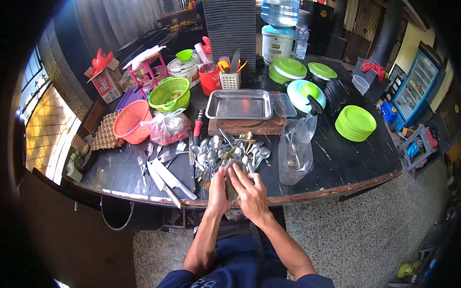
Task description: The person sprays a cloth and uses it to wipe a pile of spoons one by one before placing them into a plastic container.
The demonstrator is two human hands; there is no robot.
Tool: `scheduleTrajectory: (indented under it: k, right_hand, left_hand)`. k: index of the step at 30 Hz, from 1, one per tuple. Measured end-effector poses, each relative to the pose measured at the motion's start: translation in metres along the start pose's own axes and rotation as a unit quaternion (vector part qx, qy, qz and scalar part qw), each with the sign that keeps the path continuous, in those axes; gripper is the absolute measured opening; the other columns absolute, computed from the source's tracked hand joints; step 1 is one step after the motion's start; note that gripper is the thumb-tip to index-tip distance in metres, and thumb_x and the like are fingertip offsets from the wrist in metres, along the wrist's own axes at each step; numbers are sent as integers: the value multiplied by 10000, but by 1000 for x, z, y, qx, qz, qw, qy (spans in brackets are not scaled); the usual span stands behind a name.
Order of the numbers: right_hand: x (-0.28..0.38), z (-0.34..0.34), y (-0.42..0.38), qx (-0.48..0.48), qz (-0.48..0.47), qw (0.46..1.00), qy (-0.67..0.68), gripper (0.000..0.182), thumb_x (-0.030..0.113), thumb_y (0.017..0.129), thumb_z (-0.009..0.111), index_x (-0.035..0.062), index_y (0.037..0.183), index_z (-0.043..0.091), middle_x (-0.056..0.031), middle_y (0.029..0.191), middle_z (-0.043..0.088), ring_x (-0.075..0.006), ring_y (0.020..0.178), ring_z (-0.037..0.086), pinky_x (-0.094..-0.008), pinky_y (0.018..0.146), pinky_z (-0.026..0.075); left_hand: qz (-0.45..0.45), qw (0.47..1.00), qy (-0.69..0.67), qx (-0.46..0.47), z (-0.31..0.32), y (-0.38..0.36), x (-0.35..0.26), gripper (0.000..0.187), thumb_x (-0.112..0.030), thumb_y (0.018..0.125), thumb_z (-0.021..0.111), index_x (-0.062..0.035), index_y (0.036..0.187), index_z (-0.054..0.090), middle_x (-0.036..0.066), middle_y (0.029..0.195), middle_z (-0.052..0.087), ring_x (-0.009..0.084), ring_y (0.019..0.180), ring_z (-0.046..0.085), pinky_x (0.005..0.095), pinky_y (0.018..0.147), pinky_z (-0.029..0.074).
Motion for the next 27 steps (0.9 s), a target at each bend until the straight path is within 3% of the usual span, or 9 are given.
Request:
scheduleTrajectory:
  k: [2,4,6,8,11,15,18,25,27]
  right_hand:
    - [-5,-1,3,-1,-28,999,-20,731,-82,661,656,60,1377,643,-105,1479,575,-327,962,562,-376,845,517]
    - [-6,-9,12,-9,-31,999,-25,711,-73,669,671,71,1365,656,-101,1450,601,-320,975,582,-376,857,509]
    - [-9,-15,24,-28,-39,999,-22,698,-80,681,670,78,1360,661,-95,1421,625,-307,992,607,-383,876,497]
    - [-10,-20,35,-48,-24,999,3,692,-106,692,647,70,1361,657,-110,1381,649,-303,1012,626,-384,890,485]
    - [-27,-16,39,-46,34,996,66,746,-121,714,616,57,1438,578,-169,1265,691,-349,966,608,-395,886,481]
    - [-11,-6,20,-24,108,991,78,849,-141,688,569,1,1517,451,-232,1140,684,-374,962,587,-417,876,475]
    - [0,0,-1,-40,61,996,46,850,-153,674,601,-11,1502,467,-227,1449,556,-377,1020,571,-411,913,467]
    - [20,3,-28,12,51,999,10,765,-59,676,685,29,1428,580,-181,1512,518,-342,1039,560,-402,908,474]
    - [22,4,-34,19,61,998,18,801,-99,628,653,19,1417,585,-176,1503,527,-352,1040,550,-403,900,473]
  left_hand:
    - [30,999,-28,3,8,0,0,475,-377,1103,349,-11,1273,601,95,1152,690,174,1036,671,327,919,551]
    - [28,999,-13,-8,14,-3,-3,542,-452,1098,325,-20,1287,591,80,1094,693,145,926,675,285,775,550]
    - [-27,995,89,26,5,0,3,545,-486,1102,341,-44,1280,606,-47,798,508,52,619,440,228,562,387]
    - [-47,997,55,18,14,-9,-1,553,-492,1101,338,-43,1289,601,-79,724,385,39,589,312,219,517,257]
    - [-47,997,46,39,17,-13,-3,447,-472,1104,397,-85,1004,597,-77,686,378,32,561,311,225,487,236]
    - [16,997,69,29,13,-6,-13,392,-362,1116,455,-87,878,599,-87,649,422,26,541,341,231,475,263]
    - [125,982,140,37,19,-1,-25,283,-269,1087,546,-30,1119,695,-20,930,685,44,769,575,223,657,479]
    - [26,999,-34,-5,6,-3,-17,368,-297,1086,531,-78,1373,604,28,1079,702,80,867,653,232,735,548]
    - [40,997,-73,-5,12,-4,-21,398,-317,1087,511,-90,1413,544,85,1150,691,172,1011,655,322,884,527]
Point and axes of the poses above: each hand's wrist, its own y-axis towards the middle knuckle, its own z-axis out of the palm, x = y × z, the point moved 5 cm from there along y, towards the middle knuckle
